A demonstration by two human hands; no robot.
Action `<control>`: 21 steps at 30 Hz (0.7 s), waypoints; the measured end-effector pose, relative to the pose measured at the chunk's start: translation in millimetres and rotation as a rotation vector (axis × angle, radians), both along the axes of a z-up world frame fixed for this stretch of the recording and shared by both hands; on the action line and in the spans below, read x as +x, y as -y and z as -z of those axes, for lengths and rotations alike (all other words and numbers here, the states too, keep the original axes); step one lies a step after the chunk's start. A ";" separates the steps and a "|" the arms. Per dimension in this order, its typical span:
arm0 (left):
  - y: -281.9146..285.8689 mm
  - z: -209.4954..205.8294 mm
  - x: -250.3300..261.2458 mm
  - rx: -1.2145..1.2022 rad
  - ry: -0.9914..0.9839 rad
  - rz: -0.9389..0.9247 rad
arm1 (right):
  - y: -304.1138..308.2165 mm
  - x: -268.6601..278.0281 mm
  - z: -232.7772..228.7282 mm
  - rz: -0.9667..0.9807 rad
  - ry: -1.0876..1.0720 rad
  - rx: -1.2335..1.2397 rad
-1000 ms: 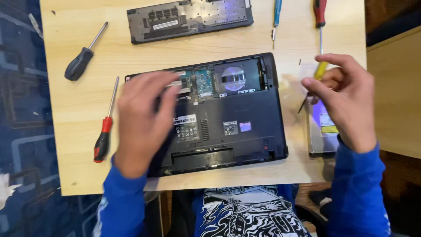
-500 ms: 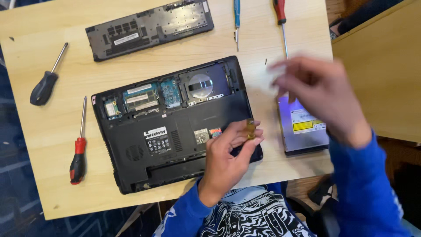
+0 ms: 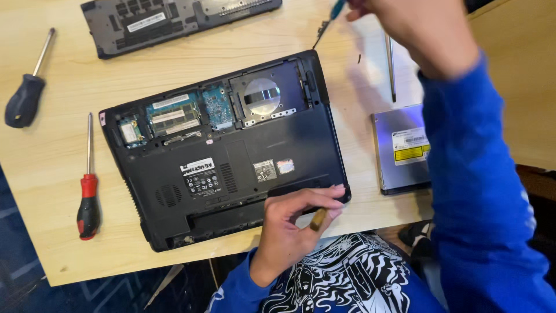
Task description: The person removes the laptop battery, then uses a screwdriver to unscrew and remove the bottom cover. They open the laptop, inspect the keyboard area, and then reattach the bottom cover, securing it with screws.
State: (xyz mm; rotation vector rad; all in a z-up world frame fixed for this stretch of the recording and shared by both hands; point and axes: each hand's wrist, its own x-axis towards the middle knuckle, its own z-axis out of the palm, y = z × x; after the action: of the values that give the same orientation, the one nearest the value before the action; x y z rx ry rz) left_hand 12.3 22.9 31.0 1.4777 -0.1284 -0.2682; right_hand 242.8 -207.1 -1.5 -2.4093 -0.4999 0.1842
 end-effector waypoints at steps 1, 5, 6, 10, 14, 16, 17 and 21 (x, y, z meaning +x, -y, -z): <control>0.5 1.2 -1.9 -0.014 0.007 0.008 | -2.2 -36.2 -28.7 0.176 0.004 0.268; 3.3 -1.2 -6.2 0.001 0.086 0.015 | -2.4 -164.9 -86.9 0.743 -0.063 0.426; 3.6 -0.4 -8.2 -0.002 0.085 0.020 | -0.6 -188.8 -76.9 0.748 -0.061 0.423; 7.3 5.0 -11.9 -0.040 0.049 -0.053 | -8.7 -250.2 -33.3 0.865 -0.184 0.679; 9.8 11.3 -20.0 -0.073 0.030 -0.039 | -24.8 -266.5 -23.1 1.046 -0.160 0.666; 11.5 11.8 -22.3 -0.064 0.054 -0.044 | -28.4 -267.9 -30.2 0.986 -0.116 0.625; 13.0 12.3 -22.0 -0.057 0.084 -0.059 | -29.4 -266.6 -33.9 0.914 -0.069 0.584; 17.4 13.7 -21.4 -0.012 0.161 -0.047 | -28.8 -275.0 -36.5 0.891 -0.081 0.511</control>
State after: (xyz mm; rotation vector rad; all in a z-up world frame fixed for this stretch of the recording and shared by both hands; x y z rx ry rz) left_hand -9.1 5.4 17.3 1.4876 -0.2243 -0.1103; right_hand -32.2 -178.3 34.9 -1.8925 0.5248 -0.2146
